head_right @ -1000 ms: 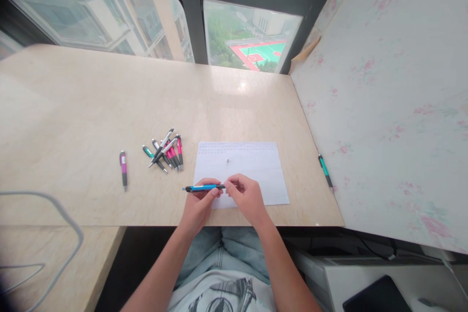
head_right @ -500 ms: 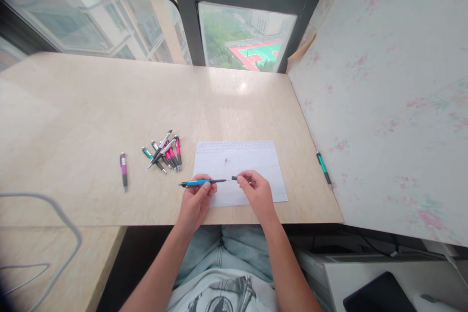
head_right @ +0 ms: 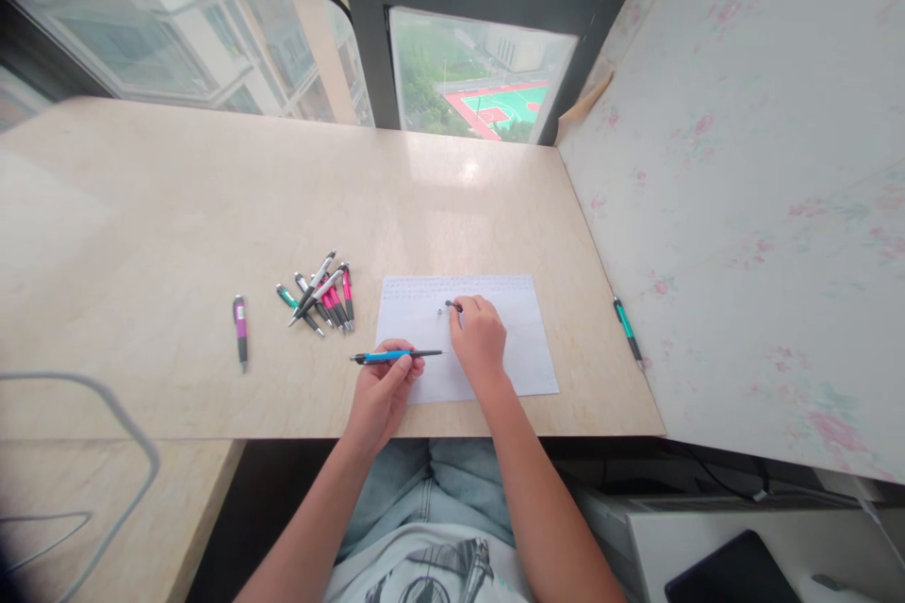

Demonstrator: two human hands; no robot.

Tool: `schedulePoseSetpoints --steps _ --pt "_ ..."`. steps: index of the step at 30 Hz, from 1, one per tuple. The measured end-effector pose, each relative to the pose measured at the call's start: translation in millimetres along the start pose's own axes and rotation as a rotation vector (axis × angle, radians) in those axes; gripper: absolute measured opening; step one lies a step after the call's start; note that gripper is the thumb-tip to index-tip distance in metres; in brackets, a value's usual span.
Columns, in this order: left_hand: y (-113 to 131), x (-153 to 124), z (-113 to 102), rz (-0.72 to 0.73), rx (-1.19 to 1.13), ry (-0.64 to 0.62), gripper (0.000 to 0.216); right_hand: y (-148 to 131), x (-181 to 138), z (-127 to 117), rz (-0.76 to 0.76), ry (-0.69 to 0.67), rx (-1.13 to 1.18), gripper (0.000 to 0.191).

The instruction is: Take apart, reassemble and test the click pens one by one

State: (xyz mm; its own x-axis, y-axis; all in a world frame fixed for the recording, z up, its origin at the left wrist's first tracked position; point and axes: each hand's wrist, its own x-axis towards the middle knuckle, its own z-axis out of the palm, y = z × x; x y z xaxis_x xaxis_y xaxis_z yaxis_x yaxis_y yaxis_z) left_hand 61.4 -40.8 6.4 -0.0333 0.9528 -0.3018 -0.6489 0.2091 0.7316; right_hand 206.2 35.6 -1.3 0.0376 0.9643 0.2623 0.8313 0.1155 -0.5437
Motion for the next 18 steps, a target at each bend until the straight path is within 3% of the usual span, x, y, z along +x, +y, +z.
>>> schedulePoseSetpoints --steps 4,9,14,18 --pt "-0.4 0.0 -0.2 0.004 0.013 -0.003 0.022 -2.9 -3.0 0.2 0.008 -0.029 0.008 0.021" --pt "-1.0 0.1 -0.2 0.018 0.053 -0.012 0.019 0.2 -17.3 -23.0 0.152 -0.039 0.316 0.028" --pt "-2.9 0.0 -3.1 0.043 0.130 -0.033 0.018 -5.6 -37.7 -45.4 0.276 -0.342 0.745 0.042" --pt "-4.0 -1.1 -5.9 0.051 0.244 -0.051 0.020 -14.5 -47.5 -49.2 0.287 -0.455 0.855 0.030"
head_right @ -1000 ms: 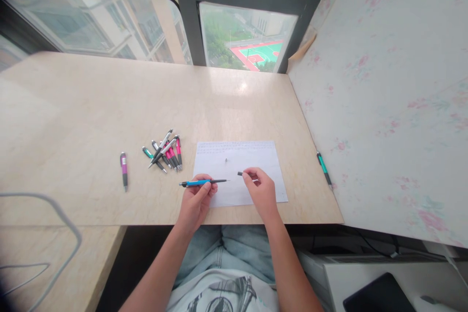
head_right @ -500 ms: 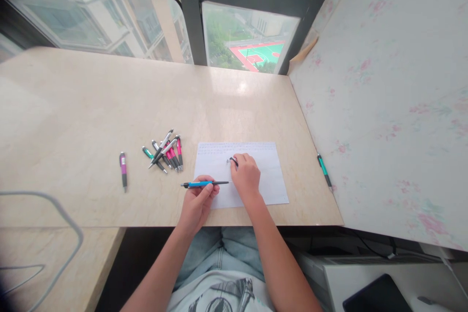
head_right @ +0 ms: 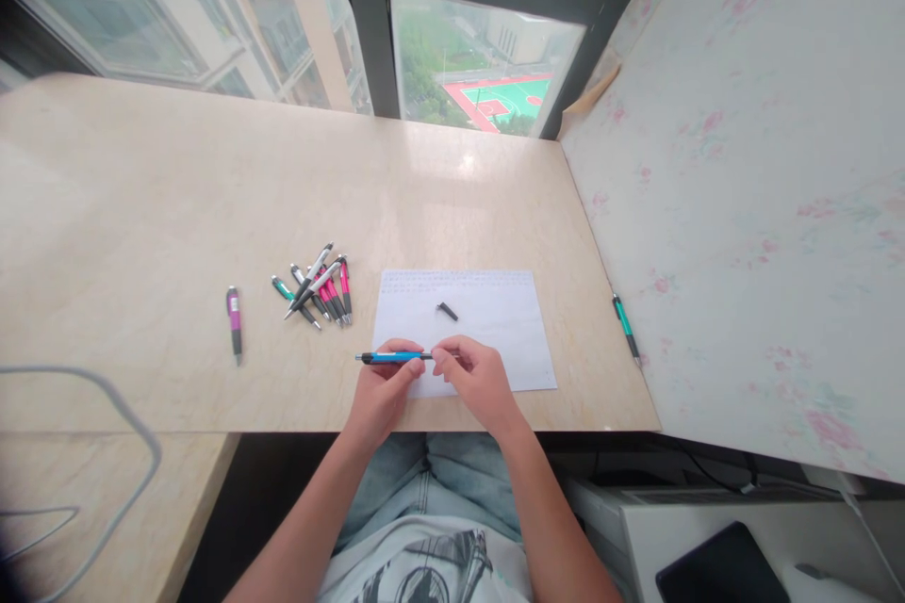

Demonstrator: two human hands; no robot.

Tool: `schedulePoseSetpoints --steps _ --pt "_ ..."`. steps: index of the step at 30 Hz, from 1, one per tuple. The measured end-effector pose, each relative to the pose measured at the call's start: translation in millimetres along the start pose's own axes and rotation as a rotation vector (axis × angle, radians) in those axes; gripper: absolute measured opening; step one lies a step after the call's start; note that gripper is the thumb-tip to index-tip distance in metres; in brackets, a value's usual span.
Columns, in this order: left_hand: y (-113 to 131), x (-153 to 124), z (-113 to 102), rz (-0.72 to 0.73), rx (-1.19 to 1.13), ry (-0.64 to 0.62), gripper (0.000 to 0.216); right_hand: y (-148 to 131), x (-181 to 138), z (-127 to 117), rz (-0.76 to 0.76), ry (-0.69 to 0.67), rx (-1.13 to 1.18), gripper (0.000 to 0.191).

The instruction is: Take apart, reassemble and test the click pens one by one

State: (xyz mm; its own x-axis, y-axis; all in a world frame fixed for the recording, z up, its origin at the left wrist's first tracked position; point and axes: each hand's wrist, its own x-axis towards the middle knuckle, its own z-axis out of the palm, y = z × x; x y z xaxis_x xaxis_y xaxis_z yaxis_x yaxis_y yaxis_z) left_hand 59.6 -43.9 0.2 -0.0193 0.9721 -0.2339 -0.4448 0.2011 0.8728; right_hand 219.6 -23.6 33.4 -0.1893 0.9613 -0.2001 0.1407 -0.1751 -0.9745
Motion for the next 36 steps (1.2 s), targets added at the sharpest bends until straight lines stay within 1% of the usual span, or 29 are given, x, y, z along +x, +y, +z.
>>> schedulePoseSetpoints --steps 2,5,8,12,14,16,18,20,22,24,29,33,36 --pt "0.4 -0.7 0.1 0.002 0.006 -0.015 0.021 -0.2 -2.0 2.0 0.011 0.029 0.015 0.025" --pt "1.7 -1.1 1.7 0.018 -0.061 0.003 0.024 0.7 -4.6 2.9 0.027 0.132 0.096 0.021" --pt "1.6 -1.0 2.9 0.019 -0.084 0.021 0.023 1.4 -7.7 6.6 0.067 0.219 0.298 0.022" --pt "-1.3 -1.4 1.6 0.014 -0.053 0.017 0.023 1.9 -9.5 20.5 0.141 0.266 0.625 0.026" --pt "-2.9 -2.0 0.7 0.022 -0.043 0.029 0.023 2.8 -9.6 28.1 0.146 0.307 0.696 0.026" --pt "-3.9 -2.7 0.5 0.032 -0.056 0.041 0.023 4.0 -10.1 33.5 0.116 0.370 0.675 0.026" --pt "-3.7 -3.3 1.4 0.027 -0.105 0.054 0.022 4.7 -11.5 35.9 0.063 0.408 0.570 0.024" --pt "-2.1 -3.9 3.1 0.012 -0.180 0.075 0.021 4.0 -13.5 34.9 -0.009 0.391 0.402 0.022" --pt "1.0 -4.7 5.4 0.002 -0.236 0.089 0.020 1.8 -15.2 31.4 -0.088 0.344 0.237 0.020" --pt "5.0 -5.8 7.9 -0.003 -0.248 0.088 0.019 -0.6 -15.6 26.4 -0.147 0.313 0.144 0.019" --pt "10.1 -7.6 12.5 -0.014 -0.215 0.090 0.019 0.4 -11.5 12.1 -0.150 0.268 0.122 0.018" --pt "6.9 -6.7 11.3 -0.025 -0.179 0.087 0.021 5.3 -9.4 0.8 -0.129 0.218 0.121 0.021" --pt "3.8 -4.7 8.6 -0.025 -0.153 0.076 0.022 6.0 -9.4 -5.1 -0.103 0.212 0.065 0.020"
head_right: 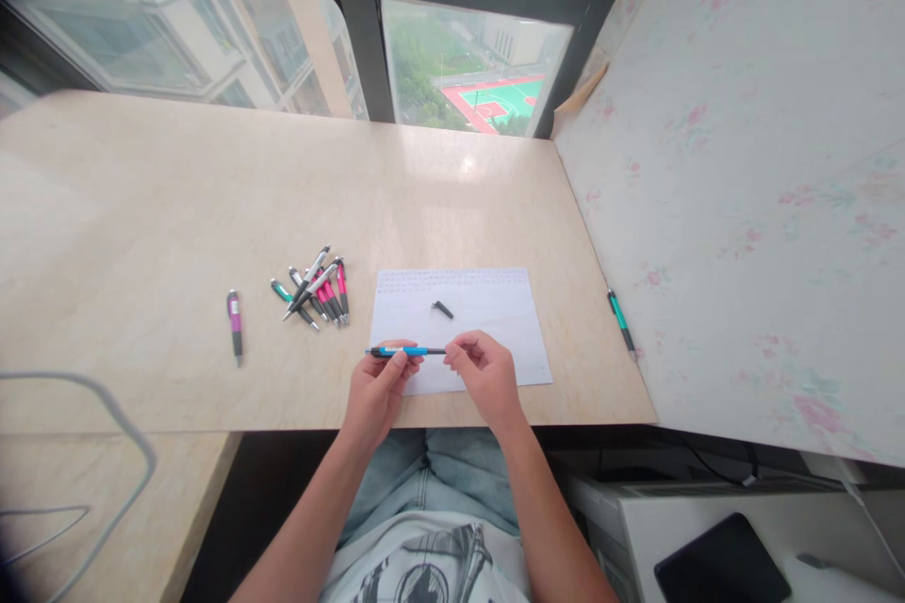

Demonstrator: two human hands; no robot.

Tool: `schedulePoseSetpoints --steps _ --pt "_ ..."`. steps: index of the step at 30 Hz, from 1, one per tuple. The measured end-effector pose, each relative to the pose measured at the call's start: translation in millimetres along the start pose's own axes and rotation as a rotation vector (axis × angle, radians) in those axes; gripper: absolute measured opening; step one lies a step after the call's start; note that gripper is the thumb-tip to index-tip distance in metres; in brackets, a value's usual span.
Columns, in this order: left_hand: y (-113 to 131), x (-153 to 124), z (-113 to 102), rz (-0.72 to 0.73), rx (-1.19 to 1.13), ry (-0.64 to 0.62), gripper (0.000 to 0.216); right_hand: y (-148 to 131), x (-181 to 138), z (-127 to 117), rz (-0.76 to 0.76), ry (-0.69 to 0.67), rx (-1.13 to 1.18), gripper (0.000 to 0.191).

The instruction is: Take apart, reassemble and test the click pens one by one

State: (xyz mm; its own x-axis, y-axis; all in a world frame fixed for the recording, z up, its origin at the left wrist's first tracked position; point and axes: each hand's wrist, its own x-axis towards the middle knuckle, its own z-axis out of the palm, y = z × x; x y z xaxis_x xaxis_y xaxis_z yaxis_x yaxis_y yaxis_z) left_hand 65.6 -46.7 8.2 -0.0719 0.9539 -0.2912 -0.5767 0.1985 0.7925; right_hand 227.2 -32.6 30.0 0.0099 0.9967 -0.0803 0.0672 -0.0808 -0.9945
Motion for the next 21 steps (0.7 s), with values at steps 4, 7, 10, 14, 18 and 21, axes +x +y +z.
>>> schedulePoseSetpoints --steps 4,7,10,14,18,21 --pt "-1.3 2.1 -2.7 0.013 0.023 -0.015 0.022 -0.9 0.5 -2.8 -0.048 0.018 -0.063 0.014" --pt "-1.0 2.2 -3.7 0.014 0.019 -0.026 0.022 0.7 0.8 -4.7 -0.077 0.001 -0.093 0.013" --pt "-0.7 2.0 -4.2 0.013 0.016 -0.029 0.022 3.3 1.6 -7.6 -0.117 -0.022 -0.136 0.013" --pt "-0.6 1.9 -3.9 0.011 0.034 -0.027 0.022 3.7 1.9 -8.5 -0.162 -0.019 -0.155 0.015" --pt "-0.6 1.7 -3.6 0.013 0.044 -0.019 0.023 2.0 0.9 -4.5 -0.028 0.024 -0.098 0.023" --pt "-0.8 1.7 -3.8 0.017 0.070 -0.009 0.025 1.7 1.1 -3.7 0.038 0.011 -0.117 0.027"
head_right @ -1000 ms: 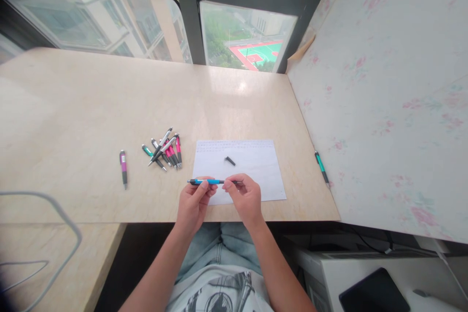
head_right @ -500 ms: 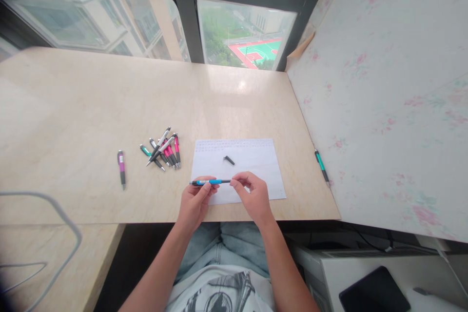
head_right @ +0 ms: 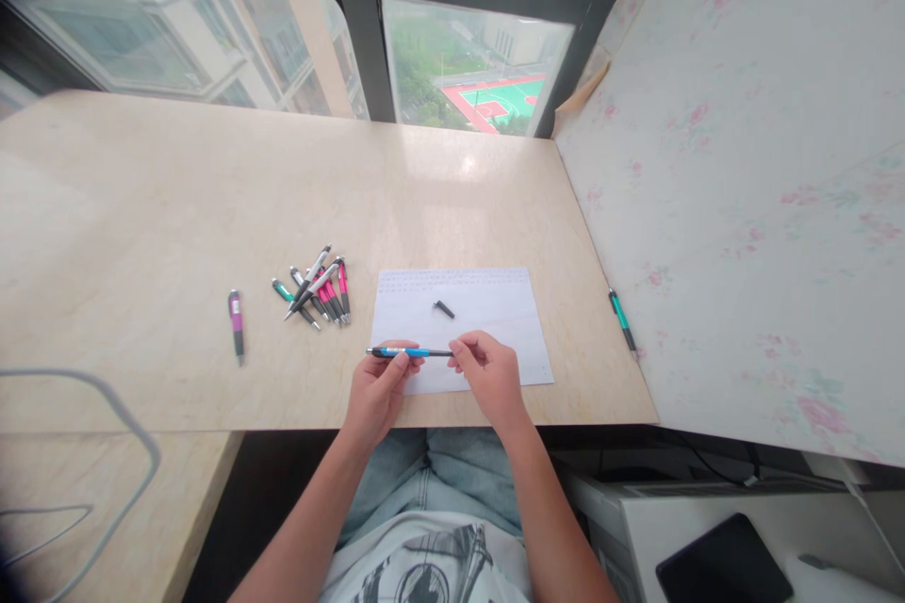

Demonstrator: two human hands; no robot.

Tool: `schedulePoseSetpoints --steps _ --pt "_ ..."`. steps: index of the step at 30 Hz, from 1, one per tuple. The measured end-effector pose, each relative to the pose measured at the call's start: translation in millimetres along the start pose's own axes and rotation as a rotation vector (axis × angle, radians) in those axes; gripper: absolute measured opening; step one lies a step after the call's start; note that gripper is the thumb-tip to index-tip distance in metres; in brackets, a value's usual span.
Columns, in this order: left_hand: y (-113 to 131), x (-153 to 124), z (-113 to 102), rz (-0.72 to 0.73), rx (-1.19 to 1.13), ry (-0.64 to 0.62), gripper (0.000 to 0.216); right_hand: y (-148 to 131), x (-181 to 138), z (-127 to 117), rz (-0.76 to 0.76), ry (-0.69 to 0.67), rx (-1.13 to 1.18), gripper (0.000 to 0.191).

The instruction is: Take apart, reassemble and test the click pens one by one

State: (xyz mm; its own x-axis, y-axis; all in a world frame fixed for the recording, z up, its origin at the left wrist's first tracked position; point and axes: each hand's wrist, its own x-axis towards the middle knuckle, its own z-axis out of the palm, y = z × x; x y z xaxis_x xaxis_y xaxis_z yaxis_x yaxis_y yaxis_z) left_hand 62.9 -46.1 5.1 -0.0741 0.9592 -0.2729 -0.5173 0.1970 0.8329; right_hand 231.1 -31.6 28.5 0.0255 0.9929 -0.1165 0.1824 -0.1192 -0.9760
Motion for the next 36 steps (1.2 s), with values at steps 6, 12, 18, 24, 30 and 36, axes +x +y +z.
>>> schedulePoseSetpoints --steps 6,12,18,24,30,36 --pt "0.1 0.7 1.0 -0.003 -0.015 0.005 0.025 -3.4 0.9 -6.5 -0.182 -0.016 -0.090 0.013" --pt "1.0 0.4 1.6 0.001 -0.022 0.000 0.024 -6.2 -1.2 -5.6 -0.145 -0.059 -0.073 0.020" --pt "-0.3 0.5 -0.6 -0.003 -0.040 -0.008 0.025 -5.0 -0.6 -5.8 -0.179 -0.019 -0.108 0.015" --pt "-1.5 1.8 -2.4 -0.018 -0.077 0.001 0.023 -6.8 -0.7 -3.6 -0.138 -0.054 -0.055 0.019" --pt "-1.7 1.6 -2.0 -0.017 -0.086 0.005 0.023 -7.7 -0.2 -4.7 -0.237 0.004 -0.110 0.012" --pt "-5.3 2.7 -5.6 -0.016 -0.097 -0.010 0.022 -10.2 -0.6 -2.5 -0.196 -0.062 -0.076 0.020"
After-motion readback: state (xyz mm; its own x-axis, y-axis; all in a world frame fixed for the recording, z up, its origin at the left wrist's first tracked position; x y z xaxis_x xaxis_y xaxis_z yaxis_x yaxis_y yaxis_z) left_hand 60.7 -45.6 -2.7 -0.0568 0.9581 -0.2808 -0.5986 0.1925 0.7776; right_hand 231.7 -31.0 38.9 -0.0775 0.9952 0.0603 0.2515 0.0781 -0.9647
